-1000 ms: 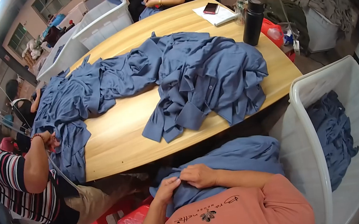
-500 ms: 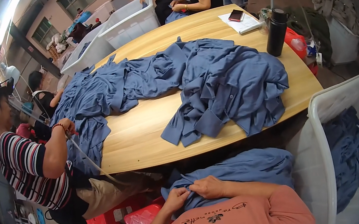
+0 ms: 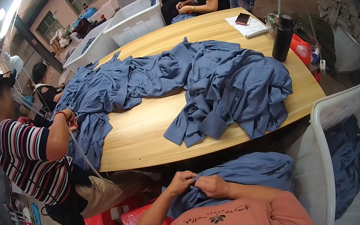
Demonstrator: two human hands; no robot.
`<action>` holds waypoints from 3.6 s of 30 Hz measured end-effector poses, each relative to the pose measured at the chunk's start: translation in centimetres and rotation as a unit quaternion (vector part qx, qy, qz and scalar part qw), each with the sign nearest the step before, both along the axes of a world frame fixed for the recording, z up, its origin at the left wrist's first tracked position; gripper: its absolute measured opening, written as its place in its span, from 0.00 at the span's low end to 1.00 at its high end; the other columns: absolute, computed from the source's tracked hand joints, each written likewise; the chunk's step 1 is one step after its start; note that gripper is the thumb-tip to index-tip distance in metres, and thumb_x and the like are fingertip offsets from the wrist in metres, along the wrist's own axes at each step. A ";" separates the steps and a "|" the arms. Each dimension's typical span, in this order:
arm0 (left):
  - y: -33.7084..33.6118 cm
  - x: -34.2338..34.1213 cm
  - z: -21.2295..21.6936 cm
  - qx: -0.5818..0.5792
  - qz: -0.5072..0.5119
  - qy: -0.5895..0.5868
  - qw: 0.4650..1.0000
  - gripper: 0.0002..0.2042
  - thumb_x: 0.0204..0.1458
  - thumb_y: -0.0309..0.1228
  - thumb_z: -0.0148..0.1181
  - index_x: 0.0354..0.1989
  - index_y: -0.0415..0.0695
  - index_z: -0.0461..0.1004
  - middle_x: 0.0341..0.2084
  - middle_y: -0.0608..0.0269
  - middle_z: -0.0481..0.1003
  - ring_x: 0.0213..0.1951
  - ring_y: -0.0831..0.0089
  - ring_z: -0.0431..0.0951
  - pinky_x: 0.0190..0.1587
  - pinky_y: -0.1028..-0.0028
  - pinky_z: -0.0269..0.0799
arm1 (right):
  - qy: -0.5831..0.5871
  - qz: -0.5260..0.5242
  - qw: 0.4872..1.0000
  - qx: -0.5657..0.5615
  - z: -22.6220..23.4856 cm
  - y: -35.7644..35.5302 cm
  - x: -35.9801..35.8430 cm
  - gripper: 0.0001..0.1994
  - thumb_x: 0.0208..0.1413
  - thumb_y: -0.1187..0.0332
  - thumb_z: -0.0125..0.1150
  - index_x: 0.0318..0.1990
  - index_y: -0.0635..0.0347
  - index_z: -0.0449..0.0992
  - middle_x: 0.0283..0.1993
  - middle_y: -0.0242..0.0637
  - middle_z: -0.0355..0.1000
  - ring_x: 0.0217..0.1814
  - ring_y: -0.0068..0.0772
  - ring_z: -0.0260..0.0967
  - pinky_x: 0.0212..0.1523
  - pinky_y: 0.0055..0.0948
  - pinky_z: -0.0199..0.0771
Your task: Inspecting and sorting blue fabric garments in a factory setting.
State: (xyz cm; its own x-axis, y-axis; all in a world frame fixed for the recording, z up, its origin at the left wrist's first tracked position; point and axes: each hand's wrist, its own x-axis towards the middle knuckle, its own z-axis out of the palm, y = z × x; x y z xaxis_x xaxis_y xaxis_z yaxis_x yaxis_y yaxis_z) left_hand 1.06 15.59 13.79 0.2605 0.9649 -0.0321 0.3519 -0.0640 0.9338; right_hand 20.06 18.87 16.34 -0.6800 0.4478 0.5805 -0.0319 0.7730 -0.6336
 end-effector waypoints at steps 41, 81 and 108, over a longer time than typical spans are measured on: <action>-2.3 0.2 -0.4 -0.332 0.062 -0.291 0.895 0.06 0.49 0.29 0.53 0.25 0.41 0.73 0.23 0.75 0.70 0.28 0.87 0.64 0.34 0.85 0.59 | -0.032 0.006 0.991 0.128 -0.7 -0.2 -0.5 0.03 0.38 0.74 0.53 0.24 0.58 0.69 0.21 0.32 0.63 0.19 0.29 0.65 0.17 0.27 0.65; -5.2 5.2 -0.1 0.121 0.342 0.160 0.918 0.01 0.43 0.24 0.56 0.25 0.41 0.72 0.21 0.54 0.71 0.25 0.58 0.71 0.27 0.65 0.65 | -0.184 -0.110 0.977 0.020 -2.6 -0.8 -1.0 0.03 0.43 0.70 0.49 0.24 0.57 0.65 0.21 0.40 0.65 0.18 0.43 0.65 0.16 0.38 0.64; -5.1 0.0 -2.4 0.023 0.223 0.118 0.967 0.05 0.36 0.24 0.61 0.24 0.38 0.73 0.21 0.57 0.72 0.27 0.66 0.71 0.30 0.73 0.66 | -0.146 0.041 0.983 0.107 -0.6 -0.2 -2.2 0.09 0.36 0.71 0.58 0.31 0.56 0.72 0.32 0.31 0.68 0.38 0.30 0.64 0.34 0.28 0.58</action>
State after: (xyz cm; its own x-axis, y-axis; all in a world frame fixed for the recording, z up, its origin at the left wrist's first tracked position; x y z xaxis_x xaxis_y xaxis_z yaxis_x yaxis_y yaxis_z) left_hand 1.06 10.51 11.35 -0.1910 0.9816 0.0048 0.5570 0.1043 0.8239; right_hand 17.90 18.66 15.77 -0.8600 0.2729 0.4311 0.0586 0.8921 -0.4480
